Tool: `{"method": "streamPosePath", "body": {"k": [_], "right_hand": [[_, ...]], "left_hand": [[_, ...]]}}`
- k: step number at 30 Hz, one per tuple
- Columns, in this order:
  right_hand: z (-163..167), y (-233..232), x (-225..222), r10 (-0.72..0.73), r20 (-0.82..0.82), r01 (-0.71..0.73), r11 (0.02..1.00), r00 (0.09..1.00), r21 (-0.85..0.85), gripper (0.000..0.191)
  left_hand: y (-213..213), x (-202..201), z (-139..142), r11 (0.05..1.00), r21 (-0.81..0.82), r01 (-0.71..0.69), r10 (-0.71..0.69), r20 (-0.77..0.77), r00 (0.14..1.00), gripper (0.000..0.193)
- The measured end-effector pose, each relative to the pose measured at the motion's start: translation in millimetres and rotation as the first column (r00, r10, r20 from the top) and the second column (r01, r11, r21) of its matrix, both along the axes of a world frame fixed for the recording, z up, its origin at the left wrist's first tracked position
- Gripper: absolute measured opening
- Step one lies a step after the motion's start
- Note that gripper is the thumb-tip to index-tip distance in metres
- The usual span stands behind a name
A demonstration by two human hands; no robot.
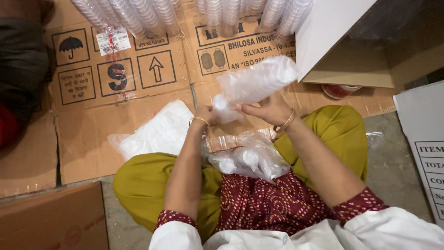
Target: The person sits on the floor and packs stacks of clear plastic cups into clear poly bags, twisting and tying each bag closed. They place filled bags onto a pile in their lap, reach into a carton for more cup stacks, and set filled bags aside.
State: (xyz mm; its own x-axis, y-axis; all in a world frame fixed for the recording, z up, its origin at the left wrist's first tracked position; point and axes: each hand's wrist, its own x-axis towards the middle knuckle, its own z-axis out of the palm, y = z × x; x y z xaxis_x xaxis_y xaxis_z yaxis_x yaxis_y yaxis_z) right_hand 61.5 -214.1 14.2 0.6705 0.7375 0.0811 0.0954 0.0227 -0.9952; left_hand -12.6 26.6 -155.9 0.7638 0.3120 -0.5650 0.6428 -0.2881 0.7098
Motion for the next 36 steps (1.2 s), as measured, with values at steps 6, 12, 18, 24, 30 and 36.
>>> {"method": "streamPosePath", "body": {"k": [6, 12, 18, 24, 30, 36], "right_hand": [[-0.4, 15.7, 2.6, 0.083, -0.011, -0.084, 0.981, 0.996, -0.176, 0.060], [-30.9, 43.8, -7.0, 0.062, 0.140, -0.036, 0.983, 0.988, -0.181, 0.079], [-45.0, 39.9, -4.9, 0.058, 0.111, -0.022, 0.953, 0.992, -0.303, 0.081], [-31.7, 23.5, 28.6, 0.298, 0.508, -0.168, 0.943, 0.808, -0.286, 0.072], [81.0, 38.9, 60.1, -0.184, 0.544, 0.232, 0.973, 0.818, -0.019, 0.036], [144.1, 116.8, 19.5, 0.311, 0.569, 0.195, 0.727, 0.761, -0.658, 0.065]], "left_hand": [[-1.7, 1.0, -3.0, 0.982, 0.148, 0.115, -0.118, 0.008, 0.993, 0.043], [14.9, 1.7, 5.5, 0.862, 0.393, 0.322, -0.324, -0.062, 0.944, 0.054], [7.0, -16.5, 128.9, 0.877, -0.430, 0.216, 0.239, 0.779, 0.580, 0.077], [-54.2, -17.3, 201.1, 0.996, 0.037, 0.086, -0.076, 0.857, 0.509, 0.076], [-68.1, -0.3, 187.9, 0.980, 0.142, -0.139, -0.051, 0.855, 0.516, 0.058], [-71.5, -1.9, 177.7, 0.982, 0.062, -0.176, 0.042, 0.846, 0.531, 0.049]]}}
